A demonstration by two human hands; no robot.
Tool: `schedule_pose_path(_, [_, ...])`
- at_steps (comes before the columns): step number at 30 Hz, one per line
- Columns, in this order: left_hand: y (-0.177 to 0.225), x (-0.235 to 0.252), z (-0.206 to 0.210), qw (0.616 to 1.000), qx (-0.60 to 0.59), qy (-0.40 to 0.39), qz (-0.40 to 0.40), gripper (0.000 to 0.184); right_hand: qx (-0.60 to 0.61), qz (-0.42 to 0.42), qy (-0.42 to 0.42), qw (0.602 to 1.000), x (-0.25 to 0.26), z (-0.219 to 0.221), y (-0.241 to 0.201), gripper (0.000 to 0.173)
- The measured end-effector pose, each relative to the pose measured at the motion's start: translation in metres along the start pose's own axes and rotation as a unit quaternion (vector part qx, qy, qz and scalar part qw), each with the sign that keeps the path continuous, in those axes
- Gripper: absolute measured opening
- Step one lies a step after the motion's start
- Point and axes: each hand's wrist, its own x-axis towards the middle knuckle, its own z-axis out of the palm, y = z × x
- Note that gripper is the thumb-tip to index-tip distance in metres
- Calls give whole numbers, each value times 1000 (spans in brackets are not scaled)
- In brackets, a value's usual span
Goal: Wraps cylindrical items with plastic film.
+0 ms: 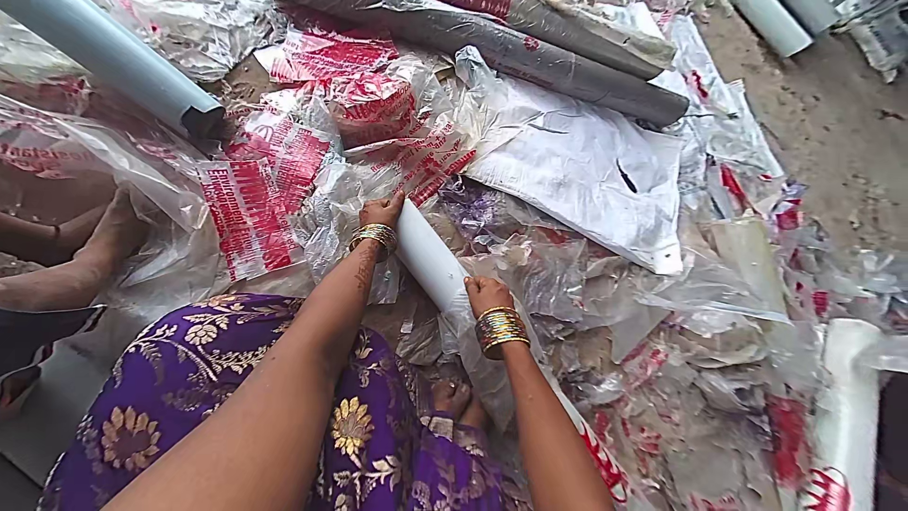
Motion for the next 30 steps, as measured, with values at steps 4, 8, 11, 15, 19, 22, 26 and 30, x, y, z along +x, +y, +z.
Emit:
schedule_pose_path(4, [-1,1,-1,1000,3,-8,6,64,1,11,2,1000,-7,2,5,48])
schedule_pose_path(8, [0,1,-2,1000,6,-14,7,65,14,18,0,1000,-14,2,13,49])
schedule_pose_path(11, [0,-1,-2,1000,-2,-16,6,64,33,21,3,999,-22,3,21,49])
schedule_pose_path(15, [-4,1,2,1000,-9,-7,5,64,58,15,1,998,-32,7,32,49])
schedule_pose_path(19, [-5,4,4,1000,-16,-8,4,65,100,19,7,995,-43,9,46,48])
schedule_pose_path(22, [-8,5,8,1000,-18,-14,10,65,149,28,19,988,-51,16,56,47])
schedule_pose_path(26, [-5,2,6,999,-20,-19,21,63,227,32,49,972,-47,26,63,44])
schedule_pose_path(30, [-3,0,8,999,4,-22,31,65,142,15,70,987,-36,7,76,34])
